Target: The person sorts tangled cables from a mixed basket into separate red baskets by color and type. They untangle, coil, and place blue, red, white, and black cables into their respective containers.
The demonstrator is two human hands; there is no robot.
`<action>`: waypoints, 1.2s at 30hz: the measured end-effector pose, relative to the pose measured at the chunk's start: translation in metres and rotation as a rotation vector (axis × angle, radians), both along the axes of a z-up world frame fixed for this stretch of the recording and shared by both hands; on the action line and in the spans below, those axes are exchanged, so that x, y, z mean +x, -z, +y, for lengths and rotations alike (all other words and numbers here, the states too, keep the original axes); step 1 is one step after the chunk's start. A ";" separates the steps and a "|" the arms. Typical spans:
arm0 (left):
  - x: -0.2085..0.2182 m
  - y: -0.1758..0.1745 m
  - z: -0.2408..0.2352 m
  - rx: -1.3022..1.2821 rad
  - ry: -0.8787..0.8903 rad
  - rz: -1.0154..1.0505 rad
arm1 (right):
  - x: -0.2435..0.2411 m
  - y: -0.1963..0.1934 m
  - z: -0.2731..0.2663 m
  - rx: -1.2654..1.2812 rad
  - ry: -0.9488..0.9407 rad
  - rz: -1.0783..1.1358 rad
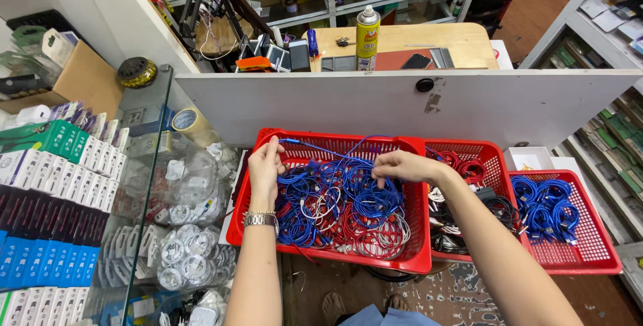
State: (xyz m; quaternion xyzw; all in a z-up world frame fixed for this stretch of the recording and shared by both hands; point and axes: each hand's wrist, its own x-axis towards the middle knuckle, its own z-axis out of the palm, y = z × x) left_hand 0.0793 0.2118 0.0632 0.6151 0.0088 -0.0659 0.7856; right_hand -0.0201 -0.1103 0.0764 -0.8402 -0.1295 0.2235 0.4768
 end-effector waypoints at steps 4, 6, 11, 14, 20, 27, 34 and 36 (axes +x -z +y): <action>-0.007 0.019 -0.019 0.139 0.300 0.006 | 0.007 -0.014 0.009 0.262 0.346 0.013; -0.007 0.036 -0.021 0.050 0.527 0.134 | 0.013 -0.027 0.008 0.290 0.456 0.065; 0.022 0.068 0.020 -0.616 -0.001 0.235 | -0.006 -0.045 -0.037 0.235 0.312 0.247; 0.024 0.071 0.037 -0.408 -0.453 0.189 | -0.019 -0.034 -0.055 0.188 0.358 0.240; -0.031 0.053 -0.079 0.270 0.472 -0.069 | 0.006 0.014 0.001 0.169 0.170 0.206; -0.036 0.047 -0.097 0.754 0.475 -0.315 | 0.001 0.028 0.007 0.275 0.128 0.281; 0.027 0.102 -0.017 0.000 -0.371 0.114 | -0.037 0.025 -0.050 0.155 0.107 0.237; 0.037 0.116 -0.004 -0.120 -0.491 0.169 | -0.042 0.029 -0.060 0.112 0.206 0.222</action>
